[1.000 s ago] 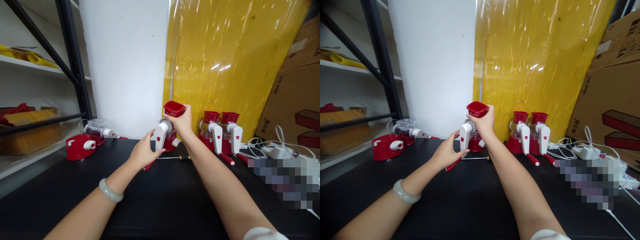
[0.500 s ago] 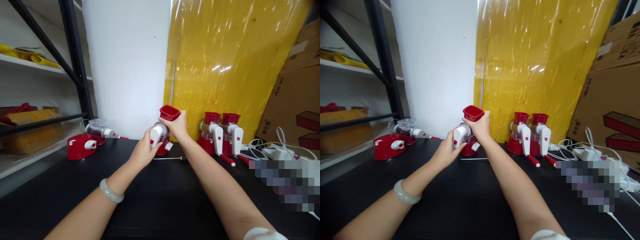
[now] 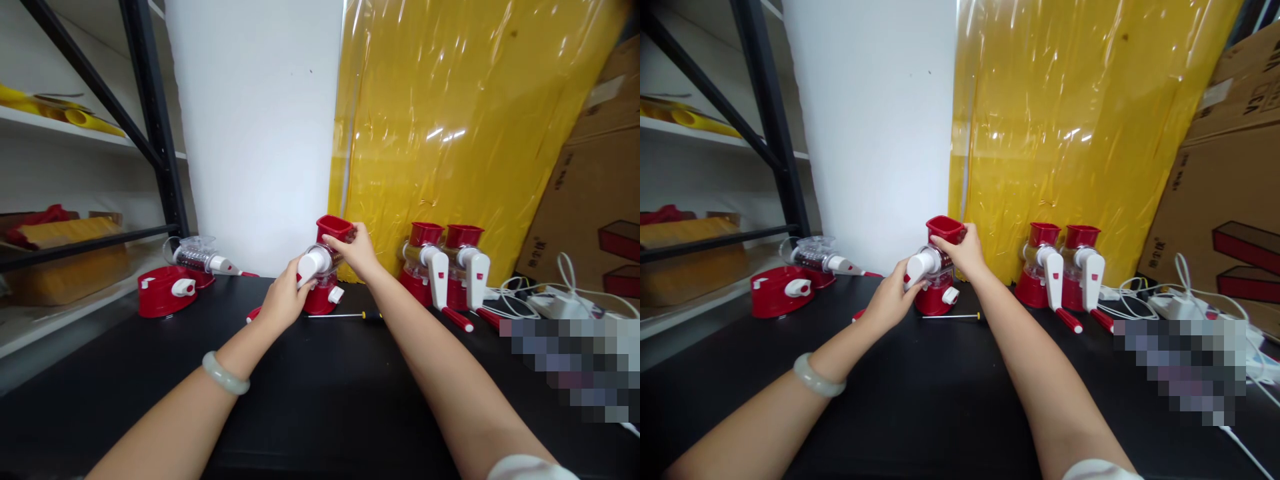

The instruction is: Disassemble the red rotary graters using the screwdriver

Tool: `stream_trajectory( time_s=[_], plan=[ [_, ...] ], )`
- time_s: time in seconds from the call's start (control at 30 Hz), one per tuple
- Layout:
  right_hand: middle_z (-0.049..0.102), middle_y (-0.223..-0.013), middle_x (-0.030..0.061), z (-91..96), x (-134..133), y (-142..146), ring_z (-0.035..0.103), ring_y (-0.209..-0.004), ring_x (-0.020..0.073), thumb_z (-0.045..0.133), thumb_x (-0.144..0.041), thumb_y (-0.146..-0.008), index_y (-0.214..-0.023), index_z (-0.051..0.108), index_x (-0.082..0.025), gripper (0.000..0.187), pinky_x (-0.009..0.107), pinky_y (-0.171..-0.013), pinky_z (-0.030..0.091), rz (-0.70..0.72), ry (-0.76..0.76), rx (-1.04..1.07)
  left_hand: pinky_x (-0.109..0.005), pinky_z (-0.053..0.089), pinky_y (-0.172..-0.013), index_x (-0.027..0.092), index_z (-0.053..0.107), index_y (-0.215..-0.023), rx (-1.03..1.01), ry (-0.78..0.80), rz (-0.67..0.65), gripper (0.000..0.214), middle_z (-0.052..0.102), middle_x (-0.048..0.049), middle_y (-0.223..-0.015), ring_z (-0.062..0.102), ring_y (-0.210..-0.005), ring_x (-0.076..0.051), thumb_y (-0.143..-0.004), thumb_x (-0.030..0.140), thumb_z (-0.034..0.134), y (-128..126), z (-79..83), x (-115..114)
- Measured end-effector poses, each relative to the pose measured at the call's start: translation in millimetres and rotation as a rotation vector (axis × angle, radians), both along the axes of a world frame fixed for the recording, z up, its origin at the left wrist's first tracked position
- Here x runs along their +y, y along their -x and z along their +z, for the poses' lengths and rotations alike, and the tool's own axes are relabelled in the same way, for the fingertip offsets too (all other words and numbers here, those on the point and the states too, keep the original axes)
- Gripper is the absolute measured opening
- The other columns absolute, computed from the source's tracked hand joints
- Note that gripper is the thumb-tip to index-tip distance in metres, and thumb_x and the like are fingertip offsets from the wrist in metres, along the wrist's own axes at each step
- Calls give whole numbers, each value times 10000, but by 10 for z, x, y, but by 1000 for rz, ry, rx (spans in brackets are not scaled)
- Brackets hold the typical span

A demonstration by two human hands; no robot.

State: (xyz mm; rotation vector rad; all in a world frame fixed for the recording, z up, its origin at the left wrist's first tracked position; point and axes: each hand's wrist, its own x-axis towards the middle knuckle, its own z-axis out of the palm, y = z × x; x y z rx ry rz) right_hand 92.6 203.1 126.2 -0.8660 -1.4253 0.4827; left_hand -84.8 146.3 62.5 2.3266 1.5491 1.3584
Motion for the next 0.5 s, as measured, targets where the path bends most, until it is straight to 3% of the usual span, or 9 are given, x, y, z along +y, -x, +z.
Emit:
stream_trajectory(
  time_s=[0.2, 0.3, 0.43, 0.5],
  plan=[
    [642, -1253, 137, 39, 1, -214, 648, -1070, 222, 689, -511, -796, -1235, 472, -214, 573, 408, -848, 537, 20, 182, -250, -372, 497, -764, 193, 471, -1333, -84, -15, 56, 494, 698, -105, -1060, 671, -911, -283, -884, 378, 564, 108, -17, 142],
    [599, -1321, 124, 41, 6, -451, 583, -1178, 228, 584, -491, -901, -1215, 532, -202, 430, 385, -919, 496, -6, 330, -488, -344, 489, -710, 181, 481, -1326, -126, -13, 98, 516, 700, -87, -975, 661, -808, -252, -863, 387, 579, 180, -23, 217],
    [693, -1068, 109, -63, 40, -744, 632, -1056, 273, 781, -334, -782, -918, 660, -125, 277, 403, -922, 495, 49, 707, -911, -322, 469, -662, 162, 493, -1315, -156, -27, 90, 514, 694, -74, -934, 613, -704, -212, -857, 381, 571, 224, -31, 264],
    [690, -1037, 84, -158, 60, -810, 659, -964, 235, 753, -323, -824, -974, 668, -119, 267, 410, -858, 538, 114, 926, -1093, -316, 464, -657, 157, 498, -1312, -167, -41, 75, 518, 693, -73, -943, 596, -689, -201, -852, 383, 571, 228, -40, 274]
  ],
)
